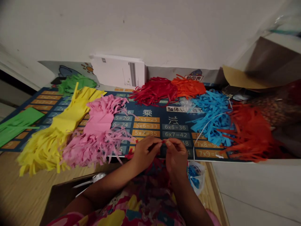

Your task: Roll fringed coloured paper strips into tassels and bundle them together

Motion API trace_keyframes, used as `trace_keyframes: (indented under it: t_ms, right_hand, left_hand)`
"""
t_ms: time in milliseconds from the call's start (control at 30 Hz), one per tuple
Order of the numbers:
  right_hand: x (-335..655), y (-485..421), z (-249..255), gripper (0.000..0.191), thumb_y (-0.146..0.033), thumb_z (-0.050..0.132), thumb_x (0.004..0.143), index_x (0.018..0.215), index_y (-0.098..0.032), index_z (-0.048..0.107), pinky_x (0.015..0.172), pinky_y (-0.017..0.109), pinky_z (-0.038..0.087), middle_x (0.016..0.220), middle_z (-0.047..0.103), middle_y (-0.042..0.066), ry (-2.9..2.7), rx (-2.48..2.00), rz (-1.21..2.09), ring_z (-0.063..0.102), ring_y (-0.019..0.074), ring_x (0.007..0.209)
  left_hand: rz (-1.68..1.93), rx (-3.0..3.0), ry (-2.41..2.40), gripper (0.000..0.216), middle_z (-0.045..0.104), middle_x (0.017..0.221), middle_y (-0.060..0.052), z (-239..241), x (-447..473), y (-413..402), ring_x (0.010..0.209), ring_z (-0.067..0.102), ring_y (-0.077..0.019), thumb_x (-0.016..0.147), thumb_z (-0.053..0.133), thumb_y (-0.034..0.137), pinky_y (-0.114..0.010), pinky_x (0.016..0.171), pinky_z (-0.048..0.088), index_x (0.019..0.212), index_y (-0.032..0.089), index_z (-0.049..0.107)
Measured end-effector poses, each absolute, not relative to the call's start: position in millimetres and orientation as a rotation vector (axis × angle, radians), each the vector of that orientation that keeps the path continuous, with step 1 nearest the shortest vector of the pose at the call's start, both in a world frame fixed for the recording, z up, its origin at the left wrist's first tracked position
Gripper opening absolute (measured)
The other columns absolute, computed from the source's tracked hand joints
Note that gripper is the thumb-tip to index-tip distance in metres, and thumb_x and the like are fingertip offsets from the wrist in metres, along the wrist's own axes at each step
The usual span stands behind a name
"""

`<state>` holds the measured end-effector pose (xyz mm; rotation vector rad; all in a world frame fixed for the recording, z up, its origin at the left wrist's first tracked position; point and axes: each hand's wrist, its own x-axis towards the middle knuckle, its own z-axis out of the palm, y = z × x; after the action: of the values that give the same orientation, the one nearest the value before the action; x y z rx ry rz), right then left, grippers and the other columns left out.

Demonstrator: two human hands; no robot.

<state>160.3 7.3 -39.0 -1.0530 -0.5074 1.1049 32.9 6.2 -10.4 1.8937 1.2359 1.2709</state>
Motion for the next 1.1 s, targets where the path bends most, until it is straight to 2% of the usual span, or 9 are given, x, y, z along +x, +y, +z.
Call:
trace_keyframes:
  t_ms: [167, 367, 567, 633, 733, 800, 900, 1100]
  right_hand:
    - [162, 6, -41, 0.020, -0.025, 0.083, 0.059, 0.070, -0.022, 0.068, 0.072, 0.028, 0.050, 0.074, 0.072, -0.002, -0.551, -1.076, 1.079, 0.066, 0.0140, 0.073]
    - [176, 2, -38, 0.013, -0.027, 0.079, 0.067, 0.077, -0.022, 0.072, 0.079, 0.035, 0.052, 0.079, 0.073, 0.001, -0.842, -1.184, 1.002, 0.067, 0.0175, 0.078]
    - [184, 1, -36, 0.013, -0.029, 0.080, 0.067, 0.073, -0.022, 0.072, 0.073, 0.034, 0.053, 0.075, 0.072, 0.001, -0.929, -1.239, 0.923, 0.067, 0.0180, 0.073]
    - [186, -1, -37, 0.014, -0.031, 0.080, 0.069, 0.075, -0.021, 0.072, 0.073, 0.034, 0.054, 0.076, 0.072, 0.002, -0.959, -1.286, 0.887, 0.067, 0.0185, 0.074]
    - [191, -4, -39, 0.014, -0.030, 0.080, 0.071, 0.079, -0.020, 0.073, 0.074, 0.033, 0.054, 0.079, 0.072, 0.003, -0.992, -1.316, 0.833, 0.068, 0.0185, 0.076]
    - [194, -6, -40, 0.013, -0.028, 0.080, 0.072, 0.081, -0.022, 0.074, 0.075, 0.033, 0.054, 0.080, 0.073, 0.002, -1.015, -1.279, 0.861, 0.068, 0.0182, 0.078]
    - [197, -5, -42, 0.011, -0.027, 0.079, 0.074, 0.083, -0.023, 0.074, 0.076, 0.033, 0.055, 0.084, 0.073, 0.002, -1.096, -1.200, 0.995, 0.068, 0.0181, 0.081]
    - [200, -5, -38, 0.020, -0.029, 0.085, 0.065, 0.081, -0.023, 0.074, 0.070, 0.034, 0.056, 0.075, 0.072, 0.001, -1.069, -1.232, 1.089, 0.068, 0.0189, 0.072]
  left_hand:
    - [1.265, 1.875, 1.206, 0.014, 0.075, 0.083, -0.004, -13, 34, 7, 0.076, 0.068, -0.0167, 0.093, 0.062, 0.023, -0.026, 0.069, 0.049, 0.092, 0.020, 0.075]
    - [1.244, 1.902, 1.195, 0.016, 0.075, 0.082, -0.004, -13, 33, 9, 0.075, 0.067, -0.0164, 0.093, 0.060, 0.024, -0.027, 0.070, 0.049, 0.092, 0.020, 0.075]
    - [1.030, 2.070, 1.220, 0.022, 0.072, 0.077, -0.004, -10, 32, 12, 0.070, 0.065, -0.0151, 0.095, 0.055, 0.027, -0.025, 0.065, 0.046, 0.090, 0.021, 0.076]
    - [0.998, 2.110, 1.196, 0.024, 0.072, 0.076, -0.004, -9, 32, 12, 0.071, 0.066, -0.0162, 0.096, 0.053, 0.028, -0.026, 0.067, 0.047, 0.092, 0.020, 0.075]
    - [1.001, 2.027, 1.127, 0.019, 0.075, 0.087, -0.005, -9, 31, 12, 0.082, 0.069, -0.0181, 0.096, 0.055, 0.026, -0.027, 0.074, 0.049, 0.100, 0.020, 0.072]
    - [0.999, 1.891, 1.112, 0.017, 0.076, 0.093, -0.004, -9, 30, 12, 0.086, 0.070, -0.0187, 0.093, 0.060, 0.025, -0.027, 0.078, 0.050, 0.106, 0.021, 0.069]
    - [0.993, 1.714, 1.069, 0.026, 0.076, 0.091, -0.002, -9, 28, 12, 0.080, 0.070, -0.0170, 0.089, 0.065, 0.023, -0.026, 0.074, 0.051, 0.115, 0.021, 0.064]
    - [0.957, 1.759, 1.008, 0.019, 0.075, 0.087, -0.001, -5, 22, 12, 0.083, 0.069, -0.0171, 0.089, 0.067, 0.029, -0.025, 0.075, 0.049, 0.107, 0.023, 0.068]
